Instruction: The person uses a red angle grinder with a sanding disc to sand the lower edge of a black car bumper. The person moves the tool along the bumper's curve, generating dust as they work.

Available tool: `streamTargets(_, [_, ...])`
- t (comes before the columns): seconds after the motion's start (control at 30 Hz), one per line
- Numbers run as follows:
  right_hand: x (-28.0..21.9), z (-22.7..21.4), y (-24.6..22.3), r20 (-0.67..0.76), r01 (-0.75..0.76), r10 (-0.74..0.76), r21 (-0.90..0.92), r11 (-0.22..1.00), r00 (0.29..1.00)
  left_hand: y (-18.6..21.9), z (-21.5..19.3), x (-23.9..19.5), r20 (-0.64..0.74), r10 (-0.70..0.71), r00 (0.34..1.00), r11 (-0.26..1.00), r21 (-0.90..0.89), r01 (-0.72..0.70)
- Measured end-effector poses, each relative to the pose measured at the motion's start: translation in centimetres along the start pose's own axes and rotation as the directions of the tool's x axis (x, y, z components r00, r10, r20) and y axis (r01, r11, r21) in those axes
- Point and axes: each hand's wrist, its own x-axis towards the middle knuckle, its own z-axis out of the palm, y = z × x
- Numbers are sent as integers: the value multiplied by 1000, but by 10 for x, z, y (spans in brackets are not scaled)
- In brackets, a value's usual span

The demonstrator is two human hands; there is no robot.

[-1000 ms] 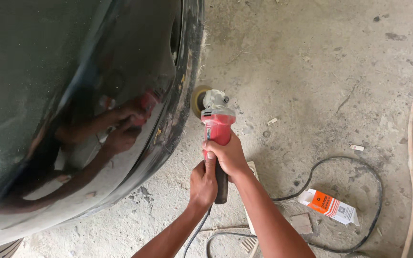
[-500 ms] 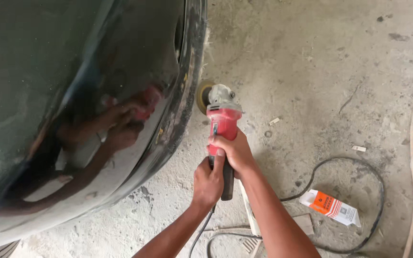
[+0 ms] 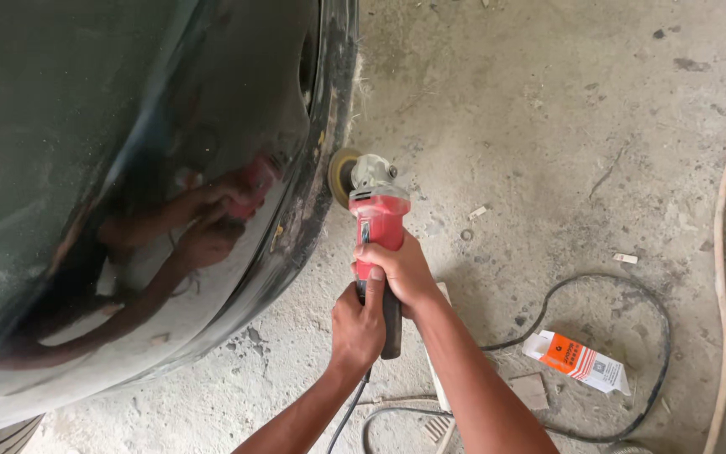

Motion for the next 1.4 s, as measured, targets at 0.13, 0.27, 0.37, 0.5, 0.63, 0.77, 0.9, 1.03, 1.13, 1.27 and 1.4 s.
streamTargets(0.13, [-11,0,6,23,9,-9,1,1000,1000,-7,-4,-11,19,4,1000,1000,-23,-3])
streamTargets(0.27, [-22,-4,19,9,-39,38,19,999,999,-19,-4,-24,27,1,1000,1000,-12,-1])
streamTargets(0.37, [-29,-7,25,27,-33,33,18,999,999,-24,-3,-31,31,-25,999,1000,-3,25])
streamTargets(0.5, [-36,-9,30,-16,-40,42,75,996,999,-29,1,-35,36,-20,999,1000,14,19])
streamTargets(0.63, [-26,-13,28,-58,11,-11,0,1000,998,-26,2,-24,47,-8,999,999,41,6])
streamTargets(0.77, [-21,-8,22,-6,41,-41,-65,997,999,-16,-7,-21,80,47,996,999,21,-49])
streamTargets(0.9, [-24,-3,28,-42,-2,3,14,1000,999,-12,-14,-28,52,-52,997,995,83,48])
streamTargets(1.03, [-30,-6,38,-31,-16,15,-8,1000,999,-25,-12,-32,63,-50,997,992,119,42])
streamTargets(1.13, [-35,-4,44,0,6,-6,91,996,1000,-29,-13,-38,50,-60,997,993,106,55])
streamTargets(1.27, [-42,-4,43,-2,-15,15,110,994,1000,-26,-14,-46,37,-83,996,990,115,78])
streamTargets(1.4, [-45,-6,43,-50,-24,29,100,995,998,-23,-14,-49,54,-103,993,985,145,95])
